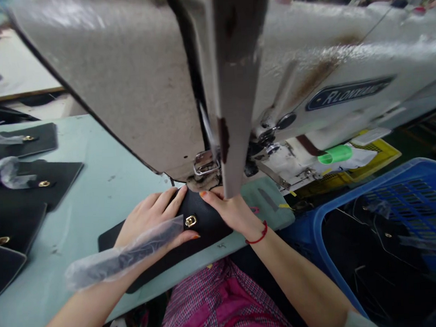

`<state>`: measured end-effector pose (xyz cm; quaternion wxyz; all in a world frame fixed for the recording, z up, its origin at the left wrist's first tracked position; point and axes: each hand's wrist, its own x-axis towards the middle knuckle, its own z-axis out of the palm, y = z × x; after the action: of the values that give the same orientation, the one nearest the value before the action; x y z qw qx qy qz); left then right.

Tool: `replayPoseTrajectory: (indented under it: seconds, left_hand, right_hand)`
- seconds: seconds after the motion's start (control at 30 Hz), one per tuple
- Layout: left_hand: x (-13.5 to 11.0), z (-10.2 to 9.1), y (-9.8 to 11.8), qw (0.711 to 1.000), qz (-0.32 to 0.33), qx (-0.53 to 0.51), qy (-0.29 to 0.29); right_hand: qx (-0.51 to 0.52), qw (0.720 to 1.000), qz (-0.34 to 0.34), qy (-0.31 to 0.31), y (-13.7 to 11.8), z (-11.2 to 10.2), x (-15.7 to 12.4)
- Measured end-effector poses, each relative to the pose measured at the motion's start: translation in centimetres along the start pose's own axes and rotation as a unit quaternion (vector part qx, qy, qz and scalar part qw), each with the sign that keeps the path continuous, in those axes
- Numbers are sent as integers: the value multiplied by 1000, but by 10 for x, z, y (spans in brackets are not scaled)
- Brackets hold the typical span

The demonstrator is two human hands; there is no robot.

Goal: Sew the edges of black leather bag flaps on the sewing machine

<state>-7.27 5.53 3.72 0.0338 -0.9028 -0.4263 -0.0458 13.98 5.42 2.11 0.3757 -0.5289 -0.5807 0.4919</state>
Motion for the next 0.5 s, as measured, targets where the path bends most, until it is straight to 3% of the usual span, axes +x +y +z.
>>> replayPoseTrajectory:
  seconds: [0.13,0.27,0.4,0.5]
  left_hand:
    - [2,4,-8,1000,5,-4,-8]
    - [2,6,-7,1000,-5,-3,-10]
    - [2,5,-2,1000,-16,8,-8]
    - [2,2,1,999,-26,17,-20]
  right_hand:
    - [-26,999,-24,8,-5,-1,-2]
    - [-68,996,-44,-23,-1,-6,-25]
    - [-128,991,-39,-15,25,-7,-59]
    - [-111,993,-32,-23,48,-5,-73]
